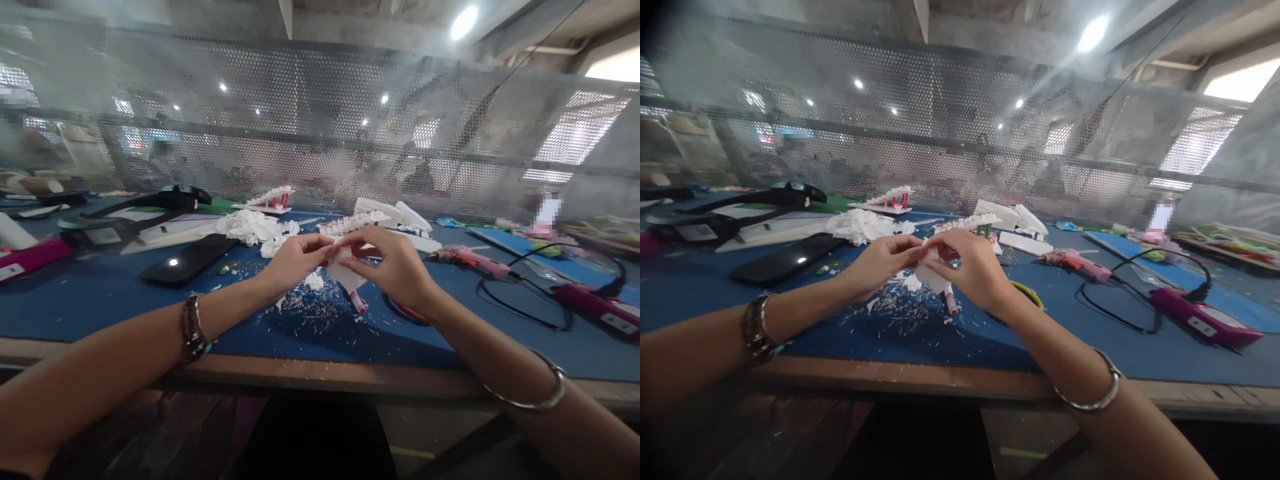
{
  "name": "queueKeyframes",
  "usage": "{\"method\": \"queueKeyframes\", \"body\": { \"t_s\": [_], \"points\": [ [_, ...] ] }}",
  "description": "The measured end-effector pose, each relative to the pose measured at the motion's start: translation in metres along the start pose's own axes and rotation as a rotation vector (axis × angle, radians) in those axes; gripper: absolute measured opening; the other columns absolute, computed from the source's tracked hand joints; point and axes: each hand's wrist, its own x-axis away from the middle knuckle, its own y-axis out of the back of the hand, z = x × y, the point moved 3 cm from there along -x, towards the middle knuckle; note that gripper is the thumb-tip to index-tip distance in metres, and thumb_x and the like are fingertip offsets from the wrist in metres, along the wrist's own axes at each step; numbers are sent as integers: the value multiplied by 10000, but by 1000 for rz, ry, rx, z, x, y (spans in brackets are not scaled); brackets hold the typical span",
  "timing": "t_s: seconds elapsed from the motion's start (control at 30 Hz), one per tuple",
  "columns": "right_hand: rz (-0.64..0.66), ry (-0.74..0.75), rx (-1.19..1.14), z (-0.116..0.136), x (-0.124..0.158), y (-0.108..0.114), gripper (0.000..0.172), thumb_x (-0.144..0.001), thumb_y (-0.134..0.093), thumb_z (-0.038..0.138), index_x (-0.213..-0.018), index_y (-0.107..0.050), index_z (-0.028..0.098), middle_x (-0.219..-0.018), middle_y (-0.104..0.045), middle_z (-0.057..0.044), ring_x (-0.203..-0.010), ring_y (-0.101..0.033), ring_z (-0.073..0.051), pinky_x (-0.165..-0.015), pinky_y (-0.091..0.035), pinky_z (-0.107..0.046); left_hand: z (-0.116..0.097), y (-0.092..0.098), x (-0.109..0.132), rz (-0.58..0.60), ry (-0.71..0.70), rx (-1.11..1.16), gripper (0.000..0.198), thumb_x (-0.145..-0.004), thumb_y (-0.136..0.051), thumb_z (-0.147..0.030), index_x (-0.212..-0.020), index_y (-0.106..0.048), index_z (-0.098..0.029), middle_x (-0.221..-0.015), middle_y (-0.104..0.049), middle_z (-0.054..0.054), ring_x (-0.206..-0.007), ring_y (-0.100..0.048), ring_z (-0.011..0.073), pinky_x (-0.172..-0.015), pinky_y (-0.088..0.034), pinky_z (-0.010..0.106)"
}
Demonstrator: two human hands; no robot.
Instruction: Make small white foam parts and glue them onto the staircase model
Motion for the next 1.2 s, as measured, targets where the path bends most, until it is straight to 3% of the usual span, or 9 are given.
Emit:
{"method": "queueKeyframes", "body": {
  "t_s": [0.27,0.57,0.73,0.9,1.2],
  "points": [
    [-26,-55,-8,-5,1,-3,96,-756,-529,197,-791,-611,163,-759,-631,-27,-698,-573,-106,-626,-486,-231,5,0,-1,11,86,69,57,-683,-618,-195,-687,-627,-139,-675,-617,12,-611,-551,85,-633,-453,213],
    [14,223,309,-1,0,1,137,-812,-461,195,-805,-593,158,-746,-614,-48,-703,-549,-128,-630,-438,-255,8,0,-3,34,138,81,96,-723,-572,-158,-645,-623,-134,-613,-608,-13,-576,-558,62,-641,-460,197],
    [30,331,417,-1,2,-2,226,-861,-375,217,-777,-579,166,-753,-591,-58,-746,-525,-146,-681,-439,-272,9,1,-4,90,97,61,86,-717,-575,-167,-649,-626,-152,-599,-631,-2,-557,-570,72,-605,-463,199],
    [81,269,472,0,1,-3,232,-862,-362,218,-782,-566,141,-770,-575,-88,-749,-510,-160,-685,-427,-290,9,0,-3,131,93,30,97,-722,-570,-184,-648,-627,-157,-602,-640,4,-564,-586,75,-600,-471,195],
    [87,39,121,-6,-2,3,109,-769,-499,187,-819,-595,175,-718,-633,-3,-642,-557,-93,-584,-414,-218,5,0,-4,148,74,19,104,-735,-552,-186,-664,-624,-157,-616,-653,24,-571,-600,91,-580,-480,198]
  ]
}}
